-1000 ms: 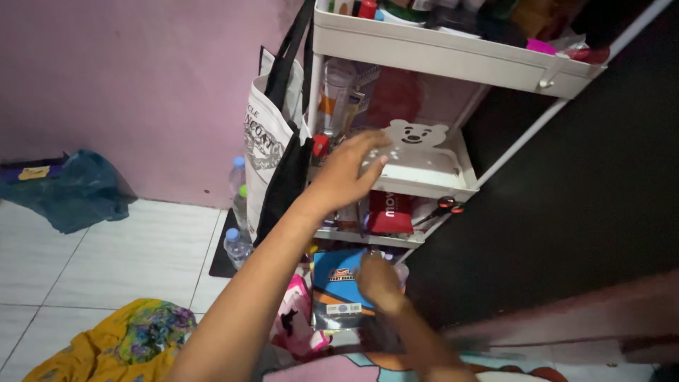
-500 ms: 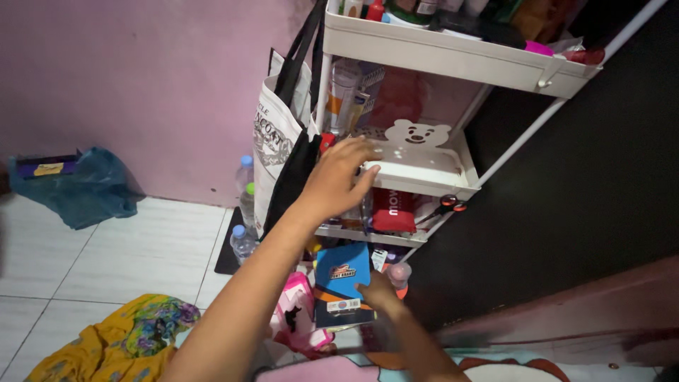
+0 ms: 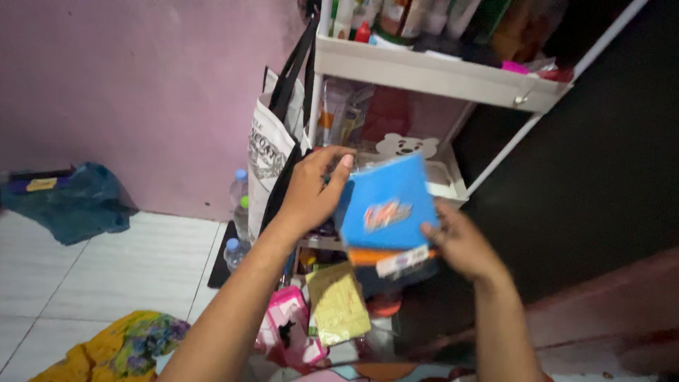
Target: The person organizes a white multi-tiered shelf by removing and rearranging various items including a pink container, notebooks, and small boxes. They handle items one at a time, placing them back in different positions on the shelves.
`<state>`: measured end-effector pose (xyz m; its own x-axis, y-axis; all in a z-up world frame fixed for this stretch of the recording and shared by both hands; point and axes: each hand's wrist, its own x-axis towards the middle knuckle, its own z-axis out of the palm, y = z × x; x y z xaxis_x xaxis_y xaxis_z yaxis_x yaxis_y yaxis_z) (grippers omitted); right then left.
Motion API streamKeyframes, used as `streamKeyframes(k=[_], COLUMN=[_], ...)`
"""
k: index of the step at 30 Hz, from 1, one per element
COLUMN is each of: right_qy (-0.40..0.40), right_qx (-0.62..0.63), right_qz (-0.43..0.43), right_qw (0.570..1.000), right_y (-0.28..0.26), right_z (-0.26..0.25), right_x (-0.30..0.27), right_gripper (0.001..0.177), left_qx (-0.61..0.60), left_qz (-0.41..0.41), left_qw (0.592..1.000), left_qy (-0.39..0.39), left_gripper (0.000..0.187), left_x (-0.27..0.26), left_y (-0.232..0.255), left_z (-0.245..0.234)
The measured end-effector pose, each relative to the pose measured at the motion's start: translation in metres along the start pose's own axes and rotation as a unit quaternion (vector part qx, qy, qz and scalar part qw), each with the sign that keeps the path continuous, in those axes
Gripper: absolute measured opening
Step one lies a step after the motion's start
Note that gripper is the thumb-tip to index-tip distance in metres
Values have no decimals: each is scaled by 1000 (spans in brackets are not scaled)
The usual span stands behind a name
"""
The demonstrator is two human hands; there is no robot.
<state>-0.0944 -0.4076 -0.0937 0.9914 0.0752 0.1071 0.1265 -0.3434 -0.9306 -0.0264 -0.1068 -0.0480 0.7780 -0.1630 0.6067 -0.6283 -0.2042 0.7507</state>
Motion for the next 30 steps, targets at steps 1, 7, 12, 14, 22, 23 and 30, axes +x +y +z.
streamKeyframes(k=[1, 7, 12, 14, 22, 23, 30], right_qy=[20, 63, 192, 217, 222, 259, 261], right_qx=[36, 121, 36, 34, 411, 392, 329], right_qz=[21, 54, -110, -99, -9, -4, -2], right_qw=[999, 989, 974, 971, 884, 883, 907], right_y=[-11, -39, -11, 19, 88, 90, 80], right_z=[-6, -31, -44, -47, -57, -49, -32], right_x=[13, 92, 160, 184, 263, 267, 275], right_gripper=[42, 37, 34, 29, 4, 3, 12], left_qx=[-10, 29, -12, -7, -35, -42, -19], left_qz=[13, 72, 56, 62, 14, -6, 18], left_qw=[1000, 995, 998, 998, 999, 999, 1000], left_qy=[14, 66, 31, 21, -5, -13, -9], left_gripper=[33, 42, 45, 40, 34, 34, 31], left_x=[1, 3, -1, -1, 4, 4, 7], left_y=[0, -2, -2, -1, 4, 3, -4], left_z=[2, 14, 18, 19, 3, 2, 4])
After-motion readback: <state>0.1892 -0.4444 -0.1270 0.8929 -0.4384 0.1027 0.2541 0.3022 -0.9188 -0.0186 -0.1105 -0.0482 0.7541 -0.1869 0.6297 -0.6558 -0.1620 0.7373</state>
